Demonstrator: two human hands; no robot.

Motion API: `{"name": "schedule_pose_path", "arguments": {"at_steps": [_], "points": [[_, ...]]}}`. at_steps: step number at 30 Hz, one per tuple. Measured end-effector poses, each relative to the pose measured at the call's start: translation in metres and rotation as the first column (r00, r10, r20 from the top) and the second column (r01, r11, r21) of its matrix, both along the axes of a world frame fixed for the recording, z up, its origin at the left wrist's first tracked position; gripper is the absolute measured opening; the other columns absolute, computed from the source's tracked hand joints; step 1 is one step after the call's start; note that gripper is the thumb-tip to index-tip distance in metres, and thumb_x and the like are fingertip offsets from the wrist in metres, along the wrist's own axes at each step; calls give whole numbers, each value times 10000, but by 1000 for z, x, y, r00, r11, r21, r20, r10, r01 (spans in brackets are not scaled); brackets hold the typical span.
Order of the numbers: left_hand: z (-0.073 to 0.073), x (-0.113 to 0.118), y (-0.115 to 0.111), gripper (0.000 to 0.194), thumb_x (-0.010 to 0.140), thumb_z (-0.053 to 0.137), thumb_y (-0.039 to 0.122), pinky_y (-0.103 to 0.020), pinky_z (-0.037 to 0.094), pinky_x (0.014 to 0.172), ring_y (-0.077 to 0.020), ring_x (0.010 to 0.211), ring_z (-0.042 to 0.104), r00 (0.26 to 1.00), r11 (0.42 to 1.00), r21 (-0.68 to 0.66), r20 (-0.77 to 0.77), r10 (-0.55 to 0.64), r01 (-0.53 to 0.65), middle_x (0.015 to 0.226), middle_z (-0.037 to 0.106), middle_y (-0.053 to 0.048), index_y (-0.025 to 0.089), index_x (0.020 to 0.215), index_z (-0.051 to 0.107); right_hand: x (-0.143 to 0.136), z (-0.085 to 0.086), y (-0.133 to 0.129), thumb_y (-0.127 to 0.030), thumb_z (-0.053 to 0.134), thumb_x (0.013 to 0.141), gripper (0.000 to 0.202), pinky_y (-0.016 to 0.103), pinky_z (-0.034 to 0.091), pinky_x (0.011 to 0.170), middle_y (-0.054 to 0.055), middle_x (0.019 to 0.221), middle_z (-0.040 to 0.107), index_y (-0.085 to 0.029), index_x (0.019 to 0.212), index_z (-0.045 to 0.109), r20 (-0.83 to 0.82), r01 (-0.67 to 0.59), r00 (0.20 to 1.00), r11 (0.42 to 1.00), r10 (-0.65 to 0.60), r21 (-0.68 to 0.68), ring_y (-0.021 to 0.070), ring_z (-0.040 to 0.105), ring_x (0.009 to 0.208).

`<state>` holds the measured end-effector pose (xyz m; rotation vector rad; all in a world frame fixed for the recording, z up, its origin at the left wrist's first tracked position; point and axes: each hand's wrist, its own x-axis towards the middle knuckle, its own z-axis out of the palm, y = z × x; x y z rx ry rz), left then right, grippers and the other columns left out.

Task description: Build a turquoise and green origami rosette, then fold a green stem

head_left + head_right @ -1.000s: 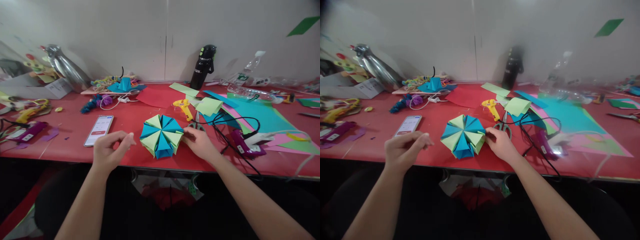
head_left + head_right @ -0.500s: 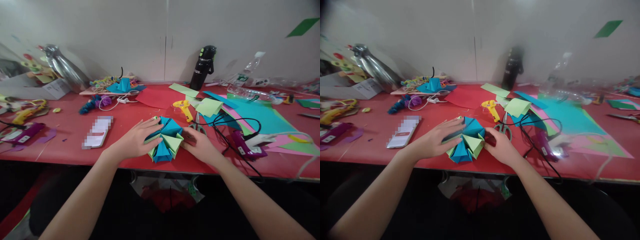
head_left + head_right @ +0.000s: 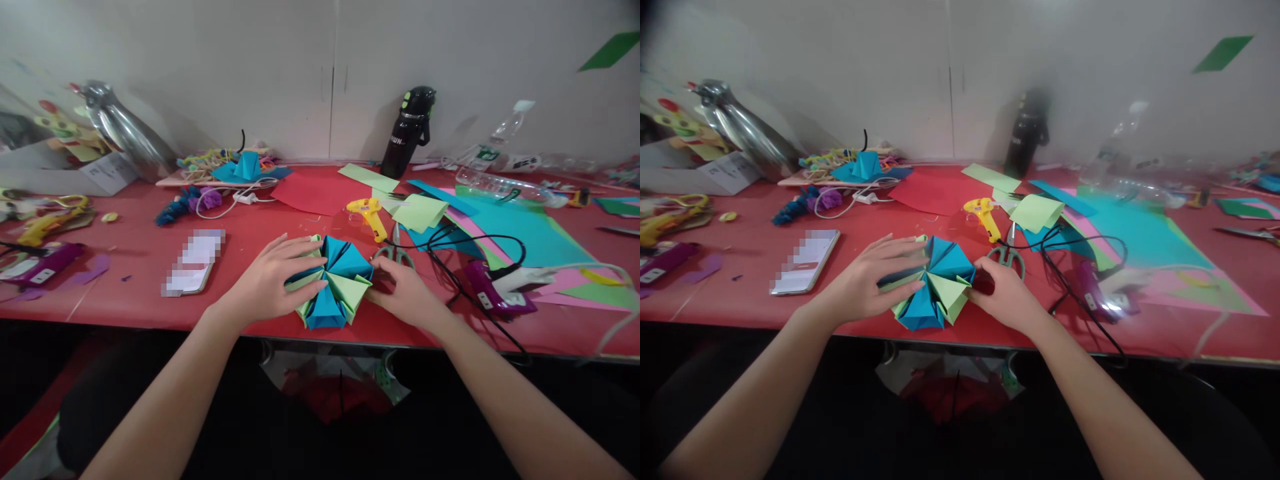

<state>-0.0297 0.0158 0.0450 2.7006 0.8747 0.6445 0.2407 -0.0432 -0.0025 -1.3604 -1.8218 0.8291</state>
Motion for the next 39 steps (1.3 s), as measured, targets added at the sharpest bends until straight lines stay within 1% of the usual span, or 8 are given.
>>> {"name": "schedule_pose_path", "arguments": {"at_steps": [6, 11, 17, 21, 25, 31, 35, 39], "points": [[-6, -3, 3, 217, 939, 612, 292, -415, 471, 1071, -235, 1171, 660, 994, 999, 53, 109, -13, 7, 1247, 713, -84, 234, 1089, 759, -2, 4, -2, -274, 670, 865, 151, 338, 519, 829, 32, 1001, 726, -220, 1002, 641, 56, 58, 997, 998, -60, 35, 226, 679, 948], [-6, -5, 3, 188, 919, 636, 270, -431, 452, 1114, -224, 1120, 688, 990, 999, 29, 136, -21, 17, 1210, 730, -79, 222, 1053, 760, -4, 3, -4, -261, 685, 852, 179, 323, 531, 786, 43, 1032, 744, -226, 1025, 654, 62, 79, 995, 994, -84, 77, 231, 697, 941], [-5, -6, 5, 198, 943, 589, 243, -448, 457, 1104, -237, 1164, 667, 994, 1000, 2, 104, -19, 19, 1212, 727, -89, 212, 1081, 727, -5, 4, -5, -251, 673, 861, 140, 322, 540, 779, 35, 1005, 744, -226, 996, 644, 41, 64, 997, 996, -66, 57, 220, 703, 913], [-5, -1, 9, 154, 934, 586, 232, -447, 471, 1082, -250, 1203, 641, 993, 1000, -5, 112, 27, -26, 1218, 717, -95, 200, 1000, 721, -6, 1, -4, -267, 668, 872, 165, 330, 540, 794, 41, 1045, 745, -230, 1031, 645, 51, 65, 996, 996, -67, 55, 226, 705, 950], [3, 6, 13, 160, 917, 610, 275, -415, 499, 1054, -260, 1216, 634, 993, 997, -73, 111, 35, -27, 1276, 688, -107, 203, 926, 753, -6, 0, -3, -263, 683, 858, 173, 328, 533, 792, 31, 1027, 743, -232, 1023, 643, 78, 81, 993, 995, -86, 62, 221, 701, 937], [14, -3, 20, 213, 918, 606, 309, -470, 450, 1120, -292, 1346, 538, 999, 986, -164, -34, 13, -18, 1425, 603, -77, 254, 1026, 781, -5, 0, -3, -245, 676, 856, 173, 314, 536, 783, 30, 1037, 747, -231, 1026, 646, 75, 82, 993, 994, -87, 66, 216, 703, 940], [16, -9, 24, 184, 884, 629, 303, -497, 432, 1131, -306, 1359, 517, 995, 993, -113, -93, 34, -45, 1429, 600, -43, 276, 1004, 766, -6, -1, -3, -262, 665, 871, 179, 316, 534, 806, 31, 1056, 741, -230, 1047, 653, 60, 73, 995, 996, -76, 58, 214, 697, 962], [23, -1, 14, 170, 872, 597, 229, -477, 446, 1098, -282, 1280, 577, 997, 999, 7, -58, 52, -52, 1361, 639, -64, 235, 979, 729, -10, 0, -5, -278, 672, 872, 198, 322, 518, 823, 28, 1044, 730, -225, 1061, 645, 66, 99, 992, 993, -103, 64, 207, 687, 934]]}}
